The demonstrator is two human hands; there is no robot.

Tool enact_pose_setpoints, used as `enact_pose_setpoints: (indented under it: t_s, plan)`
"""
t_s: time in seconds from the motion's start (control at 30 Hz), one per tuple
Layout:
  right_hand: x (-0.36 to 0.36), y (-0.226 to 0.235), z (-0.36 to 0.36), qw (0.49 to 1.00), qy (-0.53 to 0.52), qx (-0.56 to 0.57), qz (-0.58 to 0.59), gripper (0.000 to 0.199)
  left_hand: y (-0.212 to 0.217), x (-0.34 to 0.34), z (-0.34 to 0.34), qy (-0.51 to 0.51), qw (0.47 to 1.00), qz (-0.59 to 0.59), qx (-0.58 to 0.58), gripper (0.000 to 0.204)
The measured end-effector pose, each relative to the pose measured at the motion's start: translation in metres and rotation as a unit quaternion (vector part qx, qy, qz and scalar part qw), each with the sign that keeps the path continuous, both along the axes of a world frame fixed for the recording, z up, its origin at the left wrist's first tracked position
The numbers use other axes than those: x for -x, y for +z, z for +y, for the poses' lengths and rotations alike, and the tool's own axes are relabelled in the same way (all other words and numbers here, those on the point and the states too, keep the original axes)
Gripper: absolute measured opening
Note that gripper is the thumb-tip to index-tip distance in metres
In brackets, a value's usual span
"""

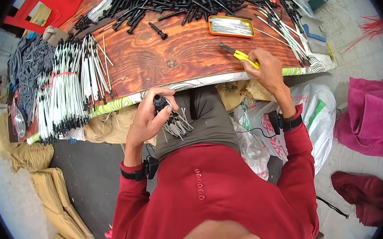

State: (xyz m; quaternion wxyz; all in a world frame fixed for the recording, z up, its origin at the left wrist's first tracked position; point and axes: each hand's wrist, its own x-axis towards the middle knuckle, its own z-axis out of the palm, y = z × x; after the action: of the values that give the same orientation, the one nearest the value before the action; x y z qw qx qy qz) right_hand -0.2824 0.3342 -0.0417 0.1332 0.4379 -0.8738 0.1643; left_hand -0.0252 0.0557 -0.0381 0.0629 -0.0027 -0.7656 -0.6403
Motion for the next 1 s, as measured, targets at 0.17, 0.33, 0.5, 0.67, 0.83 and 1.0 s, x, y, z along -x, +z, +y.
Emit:
enact_pose_setpoints:
  t_s: [0.17, 0.33, 0.5, 0.67, 0.83, 1.0]
  plan:
    - [-0.071, 0.036, -0.030, 0.795, 0.034, 0.144, -0.588, 0.026, 0.005, 0.001, 0.007, 0.023, 1.000, -0.004, -0.007, 0.029]
    - [-0.097, 0.035, -0.039, 0.892, 0.229, -0.047, -0.388, 0.025, 0.004, 0.000, 0.009, 0.040, 0.999, 0.009, -0.003, 0.028]
    - [-0.108, 0.041, -0.046, 0.926, 0.243, 0.000, -0.290, 0.021, 0.005, -0.003, 0.008, 0.029, 0.999, -0.005, 0.018, 0.025]
    - [-0.112, 0.050, -0.046, 0.965, 0.197, -0.100, -0.140, 0.024, 0.002, -0.002, 0.010, 0.049, 0.999, -0.006, 0.019, 0.023]
    - [-0.113, 0.050, -0.049, 0.979, 0.185, -0.073, -0.043, 0.028, 0.004, 0.003, 0.018, 0.086, 0.996, 0.000, -0.009, 0.023]
    - [-0.110, 0.043, -0.049, 0.976, 0.202, -0.047, -0.059, 0.029, 0.006, 0.004, 0.018, 0.075, 0.997, 0.001, -0.012, 0.024]
